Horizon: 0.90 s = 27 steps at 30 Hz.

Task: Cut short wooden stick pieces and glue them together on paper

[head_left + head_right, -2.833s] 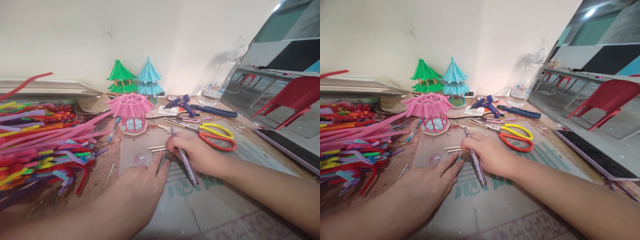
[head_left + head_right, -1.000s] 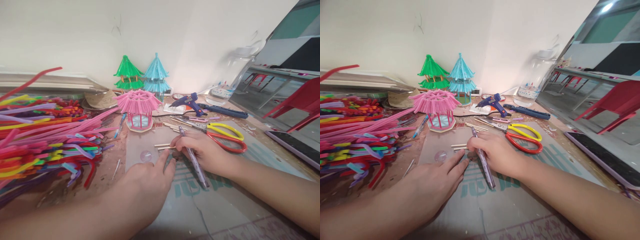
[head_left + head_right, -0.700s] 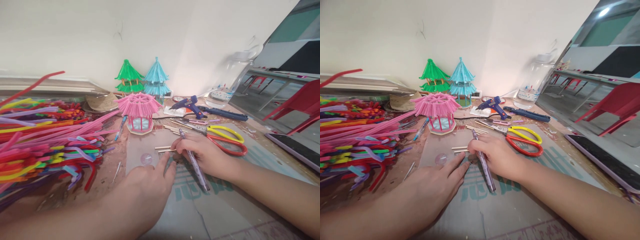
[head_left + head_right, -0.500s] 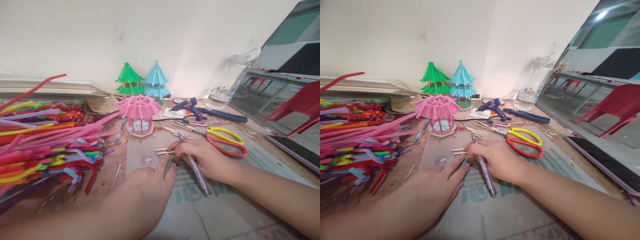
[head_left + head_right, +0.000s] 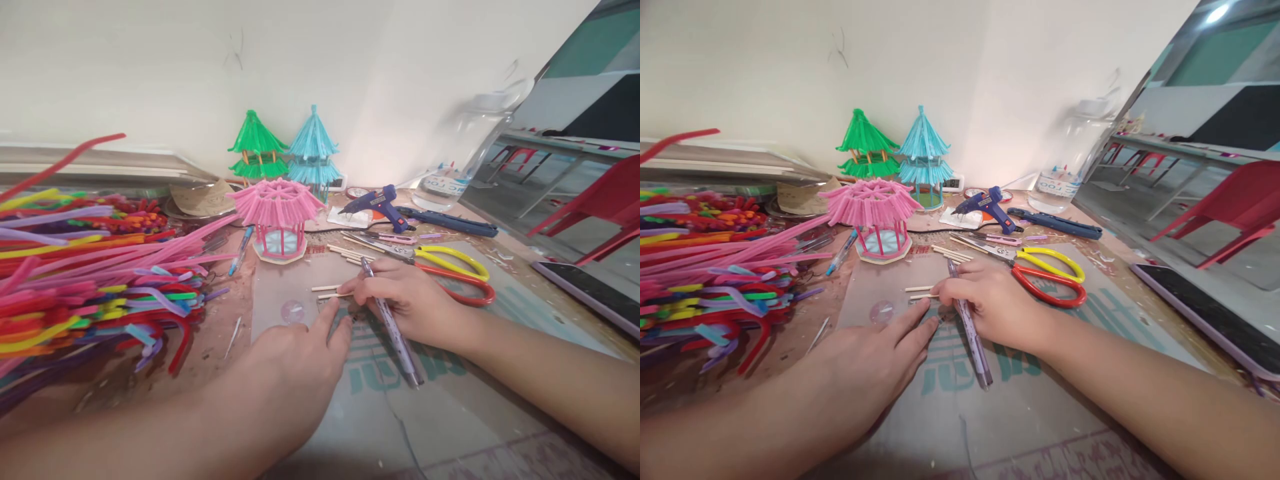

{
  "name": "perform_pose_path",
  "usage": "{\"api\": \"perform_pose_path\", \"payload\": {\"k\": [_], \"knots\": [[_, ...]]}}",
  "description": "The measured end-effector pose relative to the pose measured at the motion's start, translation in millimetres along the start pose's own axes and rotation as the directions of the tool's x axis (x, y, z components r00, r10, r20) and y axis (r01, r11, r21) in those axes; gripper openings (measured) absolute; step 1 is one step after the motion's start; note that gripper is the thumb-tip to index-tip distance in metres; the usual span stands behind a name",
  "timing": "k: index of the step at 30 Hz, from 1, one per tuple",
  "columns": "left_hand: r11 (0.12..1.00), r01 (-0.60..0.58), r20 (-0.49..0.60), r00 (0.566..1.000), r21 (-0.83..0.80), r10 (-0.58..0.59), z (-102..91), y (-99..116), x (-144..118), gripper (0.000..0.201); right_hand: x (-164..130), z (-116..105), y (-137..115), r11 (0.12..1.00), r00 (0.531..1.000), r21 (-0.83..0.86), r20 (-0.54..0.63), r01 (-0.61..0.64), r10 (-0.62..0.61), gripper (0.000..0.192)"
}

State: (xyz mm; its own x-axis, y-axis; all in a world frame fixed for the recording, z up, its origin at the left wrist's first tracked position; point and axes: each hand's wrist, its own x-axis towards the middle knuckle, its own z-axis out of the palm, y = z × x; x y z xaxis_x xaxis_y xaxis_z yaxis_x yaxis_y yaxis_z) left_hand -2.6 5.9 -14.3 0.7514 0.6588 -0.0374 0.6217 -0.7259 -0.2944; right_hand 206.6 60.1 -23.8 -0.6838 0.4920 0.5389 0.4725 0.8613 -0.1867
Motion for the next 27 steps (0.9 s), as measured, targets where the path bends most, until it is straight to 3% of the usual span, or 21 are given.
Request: {"api": "perform_pose_path", "payload": {"k": [11, 17, 22, 27], "knots": [[0.998, -0.05, 0.108, 0.993, -0.027, 0.053, -8.1, -1, 2, 0.061, -2, -1, 1, 0.999, 0.998, 0.022, 0.045, -0.04, 0.039, 0.02], [0.998, -0.036, 0.092, 0.995, -0.041, 0.04, -7.5, -2, 3, 0.065, -3, -1, 2, 1.0, 0.999, 0.015, 0.044, -0.027, 0.026, 0.02], [0.997, -0.052, 0.196, 0.979, -0.049, 0.061, -13.7, -3, 4, 0.065, -1, -2, 0, 1.0, 0.999, 0.018, 0.037, -0.009, 0.009, 0.02], [0.999, -0.036, 0.146, 0.988, -0.039, 0.042, -11.6, -2, 3, 0.064, -2, -2, -1, 0.999, 0.998, 0.017, 0.049, -0.037, 0.036, 0.019]]}}
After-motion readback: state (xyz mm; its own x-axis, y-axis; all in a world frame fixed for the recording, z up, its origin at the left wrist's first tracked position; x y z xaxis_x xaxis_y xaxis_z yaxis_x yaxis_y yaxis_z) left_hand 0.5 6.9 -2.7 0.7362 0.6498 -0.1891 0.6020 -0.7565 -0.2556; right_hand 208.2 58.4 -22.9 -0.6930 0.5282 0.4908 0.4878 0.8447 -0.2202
